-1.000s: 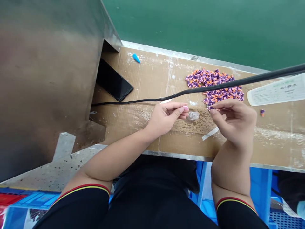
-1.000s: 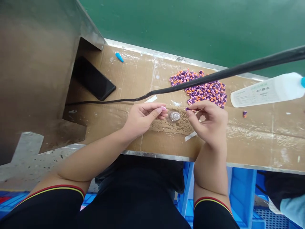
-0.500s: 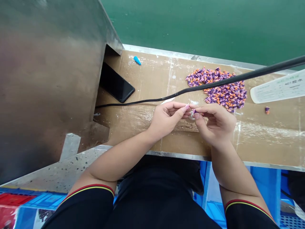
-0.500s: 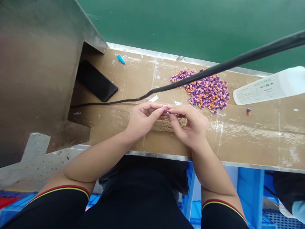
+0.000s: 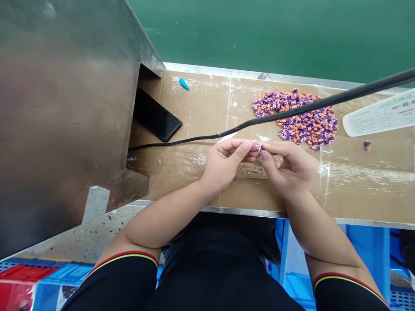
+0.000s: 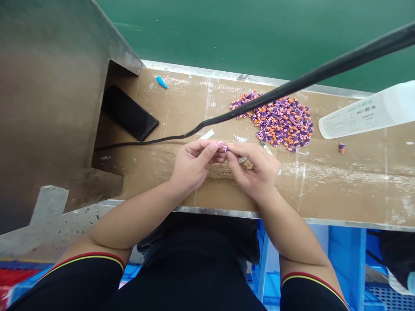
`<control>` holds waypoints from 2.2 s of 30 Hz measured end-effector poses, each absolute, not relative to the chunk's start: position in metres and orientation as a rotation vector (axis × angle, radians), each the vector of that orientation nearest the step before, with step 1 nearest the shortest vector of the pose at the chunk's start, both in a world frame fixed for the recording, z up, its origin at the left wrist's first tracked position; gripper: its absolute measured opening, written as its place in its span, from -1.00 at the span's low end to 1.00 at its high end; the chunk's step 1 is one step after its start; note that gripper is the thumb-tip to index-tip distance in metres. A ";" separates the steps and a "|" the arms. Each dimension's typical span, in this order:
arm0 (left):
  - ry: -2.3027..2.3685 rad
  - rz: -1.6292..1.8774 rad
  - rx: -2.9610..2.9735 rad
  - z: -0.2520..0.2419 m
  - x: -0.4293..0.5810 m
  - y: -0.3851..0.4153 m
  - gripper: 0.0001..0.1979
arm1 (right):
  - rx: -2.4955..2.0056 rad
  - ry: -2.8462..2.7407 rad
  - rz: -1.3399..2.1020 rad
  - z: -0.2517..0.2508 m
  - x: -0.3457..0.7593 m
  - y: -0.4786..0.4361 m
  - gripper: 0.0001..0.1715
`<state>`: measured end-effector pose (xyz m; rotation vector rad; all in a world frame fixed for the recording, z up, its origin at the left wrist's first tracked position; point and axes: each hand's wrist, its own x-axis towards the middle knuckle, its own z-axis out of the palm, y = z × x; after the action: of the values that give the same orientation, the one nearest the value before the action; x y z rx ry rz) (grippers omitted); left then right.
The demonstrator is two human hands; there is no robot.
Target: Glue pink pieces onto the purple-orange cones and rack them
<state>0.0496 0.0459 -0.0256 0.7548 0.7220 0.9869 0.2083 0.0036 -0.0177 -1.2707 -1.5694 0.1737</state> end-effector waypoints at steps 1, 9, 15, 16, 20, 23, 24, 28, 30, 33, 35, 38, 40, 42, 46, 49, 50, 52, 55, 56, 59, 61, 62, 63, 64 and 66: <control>0.726 0.982 0.761 -0.026 0.049 0.046 -0.57 | -1.277 -1.572 0.178 -0.018 0.208 0.004 -0.87; 0.749 1.006 0.899 -0.024 0.048 0.044 -0.59 | -1.362 -1.595 0.226 -0.014 0.208 0.002 -0.86; 0.784 1.115 1.061 -0.022 0.047 0.040 -0.65 | -1.316 -1.591 0.186 -0.015 0.208 0.002 -0.87; 0.793 1.131 1.080 -0.022 0.047 0.039 -0.64 | -1.329 -1.601 0.159 -0.015 0.208 0.001 -0.89; 0.813 1.154 1.105 -0.023 0.050 0.036 -0.61 | -1.368 -1.620 0.070 -0.017 0.203 0.000 -0.92; 0.830 1.137 1.086 -0.022 0.051 0.036 -0.57 | -1.367 -1.608 0.123 -0.015 0.204 0.000 -0.91; 0.837 1.128 1.075 -0.021 0.051 0.037 -0.56 | -1.358 -1.609 0.168 -0.013 0.206 0.001 -0.90; 0.895 1.115 1.039 -0.020 0.049 0.040 -0.53 | -1.402 -1.718 0.258 0.000 0.235 0.002 -0.88; 0.897 1.124 1.010 -0.020 0.048 0.042 -0.52 | -1.507 -1.828 0.237 0.008 0.254 0.003 -0.87; 0.874 1.128 0.954 -0.022 0.047 0.044 -0.52 | -1.578 -1.991 0.287 0.015 0.274 0.003 -0.87; 0.874 1.119 0.940 -0.022 0.047 0.044 -0.51 | -1.550 -2.070 0.355 0.016 0.279 0.003 -0.88; 0.851 1.114 0.934 -0.023 0.047 0.044 -0.51 | -1.511 -2.137 0.381 0.015 0.278 0.002 -0.87; 0.814 1.124 0.908 -0.023 0.047 0.044 -0.54 | -1.493 -2.157 0.354 0.015 0.276 0.002 -0.86; 0.782 1.127 0.869 -0.024 0.047 0.044 -0.56 | -1.459 -2.153 0.307 0.015 0.272 0.002 -0.84; 0.747 1.066 0.744 -0.026 0.048 0.044 -0.54 | -1.281 -1.970 0.086 0.009 0.254 0.003 -0.75; 0.721 1.022 0.660 -0.026 0.049 0.044 -0.54 | -1.206 -1.789 -0.025 0.000 0.232 0.003 -0.68; 0.719 1.011 0.655 -0.026 0.050 0.043 -0.54 | -1.198 -1.765 -0.043 -0.003 0.226 0.004 -0.69; 0.721 1.000 0.669 -0.024 0.050 0.042 -0.55 | -1.202 -1.745 -0.058 -0.008 0.216 0.004 -0.72; 0.720 1.009 0.695 -0.023 0.051 0.041 -0.56 | -1.213 -1.717 -0.044 -0.011 0.210 0.005 -0.74; 0.717 1.013 0.699 -0.023 0.051 0.041 -0.57 | -1.210 -1.707 -0.035 -0.011 0.210 0.005 -0.74; 0.702 1.029 0.710 -0.023 0.051 0.041 -0.62 | -1.198 -1.692 -0.013 -0.012 0.209 0.006 -0.76; 0.688 1.042 0.726 -0.024 0.051 0.041 -0.66 | -1.203 -1.684 -0.005 -0.012 0.208 0.006 -0.78; 0.682 1.048 0.736 -0.025 0.050 0.041 -0.68 | -1.209 -1.678 0.000 -0.012 0.208 0.006 -0.79; 0.680 1.051 0.749 -0.025 0.050 0.041 -0.68 | -1.217 -1.672 0.005 -0.013 0.208 0.006 -0.80; 0.681 1.055 0.766 -0.026 0.050 0.040 -0.69 | -1.229 -1.667 0.011 -0.013 0.208 0.005 -0.81; 0.685 1.070 0.814 -0.027 0.050 0.040 -0.70 | -1.269 -1.667 0.023 -0.014 0.208 0.004 -0.84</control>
<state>0.0495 0.0400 -0.0271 0.8144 0.6853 1.0704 0.2076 0.0044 -0.0136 -1.2695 -1.6666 0.0231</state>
